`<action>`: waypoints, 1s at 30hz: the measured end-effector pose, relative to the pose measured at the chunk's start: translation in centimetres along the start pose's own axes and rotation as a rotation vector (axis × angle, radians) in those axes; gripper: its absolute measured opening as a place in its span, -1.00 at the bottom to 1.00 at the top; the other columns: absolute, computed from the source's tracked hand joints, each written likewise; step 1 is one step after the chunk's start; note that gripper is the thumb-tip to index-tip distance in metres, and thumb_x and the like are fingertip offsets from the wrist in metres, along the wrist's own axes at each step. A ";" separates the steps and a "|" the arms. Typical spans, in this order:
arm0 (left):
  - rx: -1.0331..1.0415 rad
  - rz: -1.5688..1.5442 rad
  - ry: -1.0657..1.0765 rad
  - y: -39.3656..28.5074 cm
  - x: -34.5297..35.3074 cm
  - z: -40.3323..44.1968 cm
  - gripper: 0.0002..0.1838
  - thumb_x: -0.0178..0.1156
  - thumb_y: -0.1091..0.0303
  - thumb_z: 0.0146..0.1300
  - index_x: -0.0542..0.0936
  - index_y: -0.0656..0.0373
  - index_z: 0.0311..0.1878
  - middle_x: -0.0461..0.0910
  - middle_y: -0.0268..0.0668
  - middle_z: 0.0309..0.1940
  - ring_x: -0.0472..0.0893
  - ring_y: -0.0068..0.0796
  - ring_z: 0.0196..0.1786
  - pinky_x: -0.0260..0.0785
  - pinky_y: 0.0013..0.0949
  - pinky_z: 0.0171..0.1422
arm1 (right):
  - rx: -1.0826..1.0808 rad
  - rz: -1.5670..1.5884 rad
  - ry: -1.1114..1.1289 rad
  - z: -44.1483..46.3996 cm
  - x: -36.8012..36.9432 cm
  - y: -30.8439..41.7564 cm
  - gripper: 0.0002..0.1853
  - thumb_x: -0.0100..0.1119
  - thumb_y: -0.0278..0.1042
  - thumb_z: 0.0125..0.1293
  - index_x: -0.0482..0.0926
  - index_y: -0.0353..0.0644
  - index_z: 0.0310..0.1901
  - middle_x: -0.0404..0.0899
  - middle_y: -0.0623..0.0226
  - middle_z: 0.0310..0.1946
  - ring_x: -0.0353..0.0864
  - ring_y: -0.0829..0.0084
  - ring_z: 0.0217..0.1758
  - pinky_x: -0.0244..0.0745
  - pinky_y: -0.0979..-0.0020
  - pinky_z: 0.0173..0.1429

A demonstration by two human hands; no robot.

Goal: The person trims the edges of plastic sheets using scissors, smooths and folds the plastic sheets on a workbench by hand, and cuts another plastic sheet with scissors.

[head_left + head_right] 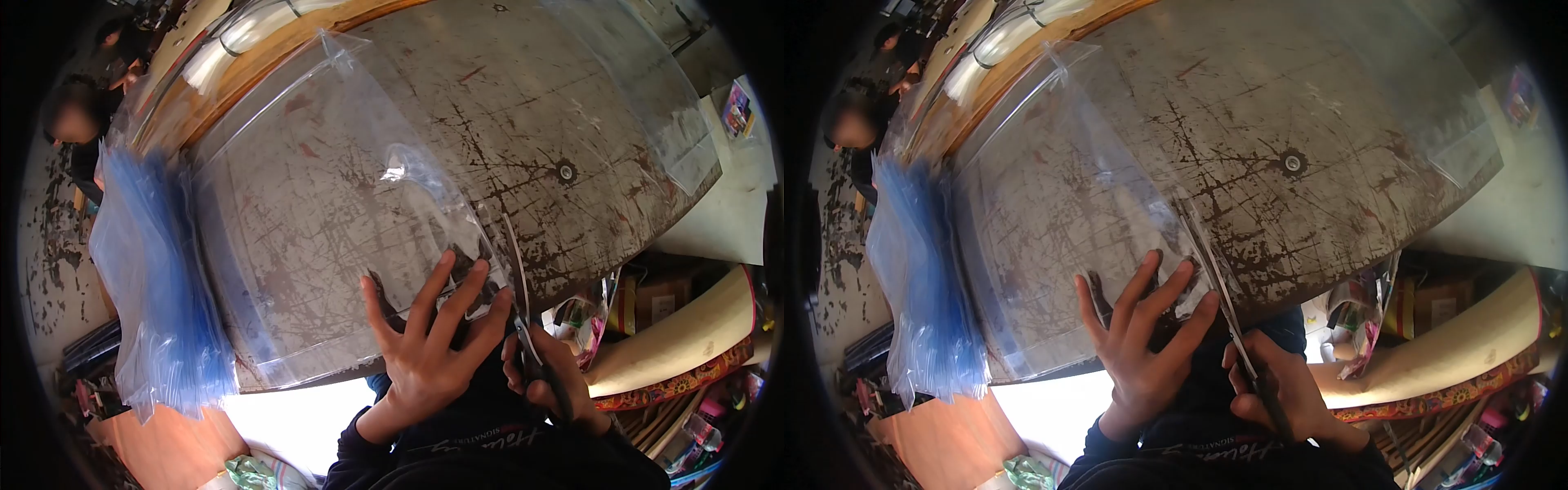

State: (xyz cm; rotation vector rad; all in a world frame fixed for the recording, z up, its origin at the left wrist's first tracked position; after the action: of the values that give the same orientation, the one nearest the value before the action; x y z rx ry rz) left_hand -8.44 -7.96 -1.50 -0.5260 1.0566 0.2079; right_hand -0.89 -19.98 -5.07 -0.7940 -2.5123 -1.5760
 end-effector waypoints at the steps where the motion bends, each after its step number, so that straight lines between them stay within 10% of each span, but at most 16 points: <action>1: -0.002 0.001 -0.002 0.0 0.0 0.0 -0.76 0.23 0.30 0.05 0.61 -0.32 -0.20 0.54 -0.53 -0.02 0.45 -0.38 0.18 -0.23 0.26 0.40 | 0.000 -0.002 0.002 0.0 0.1 0.0 -0.41 0.27 0.12 0.04 0.35 -0.22 -0.12 0.34 0.43 -0.49 0.29 0.63 -0.42 0.19 0.57 -0.33; 30: 0.025 0.008 0.010 0.0 0.2 -0.2 -0.79 0.22 0.24 0.07 0.62 -0.23 -0.17 0.54 -0.50 0.01 0.46 -0.34 0.18 -0.23 0.43 0.29 | 0.004 0.031 0.012 0.1 0.2 -0.1 -0.49 0.28 -0.06 0.06 0.35 -0.23 -0.09 0.35 0.44 -0.51 0.30 0.66 -0.44 0.21 0.59 -0.35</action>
State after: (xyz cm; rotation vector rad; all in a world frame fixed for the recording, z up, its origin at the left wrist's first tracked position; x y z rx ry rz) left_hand -8.53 -8.06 -1.73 -0.5012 1.0702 0.1990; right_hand -1.09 -19.84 -5.08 -0.8164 -2.4823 -1.5605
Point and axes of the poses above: each hand's wrist, its own z-axis towards the middle knuckle, its own x-axis out of the palm, y = z × x, the point moved 5 cm from there along z, towards the middle knuckle
